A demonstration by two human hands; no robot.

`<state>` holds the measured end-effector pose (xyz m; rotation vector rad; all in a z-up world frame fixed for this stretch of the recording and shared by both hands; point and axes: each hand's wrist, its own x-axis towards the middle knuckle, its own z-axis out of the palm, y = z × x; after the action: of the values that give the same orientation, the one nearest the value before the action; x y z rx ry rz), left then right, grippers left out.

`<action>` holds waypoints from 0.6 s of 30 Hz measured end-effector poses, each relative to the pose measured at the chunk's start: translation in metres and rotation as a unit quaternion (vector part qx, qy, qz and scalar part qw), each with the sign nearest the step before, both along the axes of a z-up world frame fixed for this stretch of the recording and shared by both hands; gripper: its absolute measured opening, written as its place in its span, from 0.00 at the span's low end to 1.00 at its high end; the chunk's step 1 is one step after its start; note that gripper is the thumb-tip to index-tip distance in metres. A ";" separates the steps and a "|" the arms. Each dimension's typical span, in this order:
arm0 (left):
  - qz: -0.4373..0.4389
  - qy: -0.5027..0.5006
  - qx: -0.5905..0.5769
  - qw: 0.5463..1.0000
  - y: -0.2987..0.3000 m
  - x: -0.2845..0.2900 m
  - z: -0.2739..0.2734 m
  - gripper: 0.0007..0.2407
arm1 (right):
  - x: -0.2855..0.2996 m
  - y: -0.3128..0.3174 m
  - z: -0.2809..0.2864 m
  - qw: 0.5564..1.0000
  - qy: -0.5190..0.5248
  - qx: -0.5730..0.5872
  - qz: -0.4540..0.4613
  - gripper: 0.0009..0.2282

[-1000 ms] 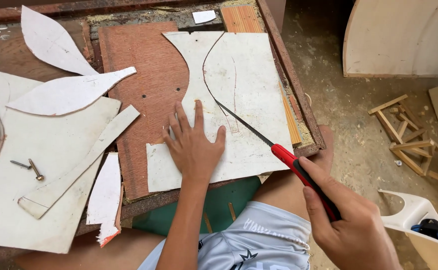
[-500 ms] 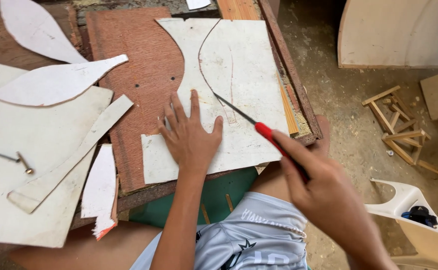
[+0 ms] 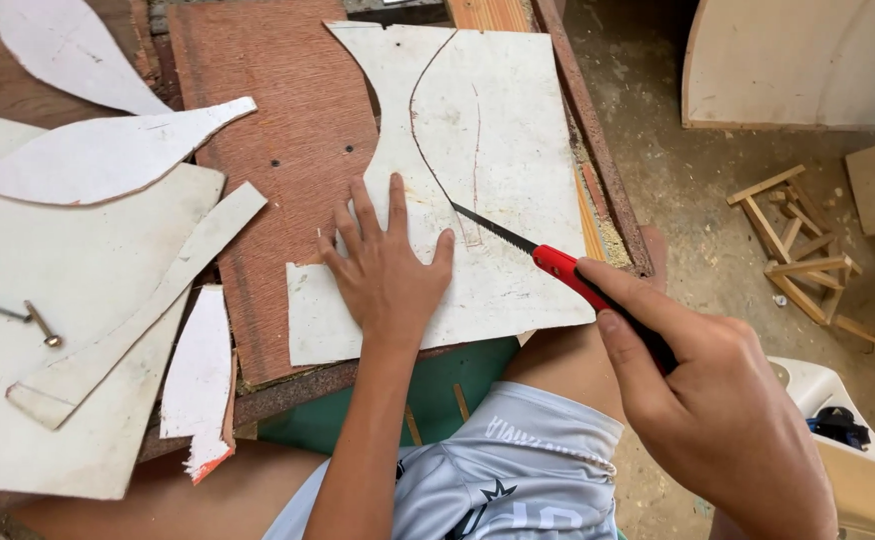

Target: Using a hand saw to cut a curved shape out of a thin metal sheet on a workbench.

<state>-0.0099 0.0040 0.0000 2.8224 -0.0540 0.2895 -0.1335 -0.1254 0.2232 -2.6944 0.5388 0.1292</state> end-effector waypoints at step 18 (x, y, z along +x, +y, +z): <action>0.006 -0.024 0.001 1.000 -0.001 -0.001 0.000 0.35 | 0.046 0.023 -0.079 0.989 -0.048 -0.064 0.127 0.21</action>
<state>-0.0108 0.0034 -0.0001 2.8186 -0.0490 0.3606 -0.0876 -0.1029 0.1444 -2.8666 0.1782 0.0349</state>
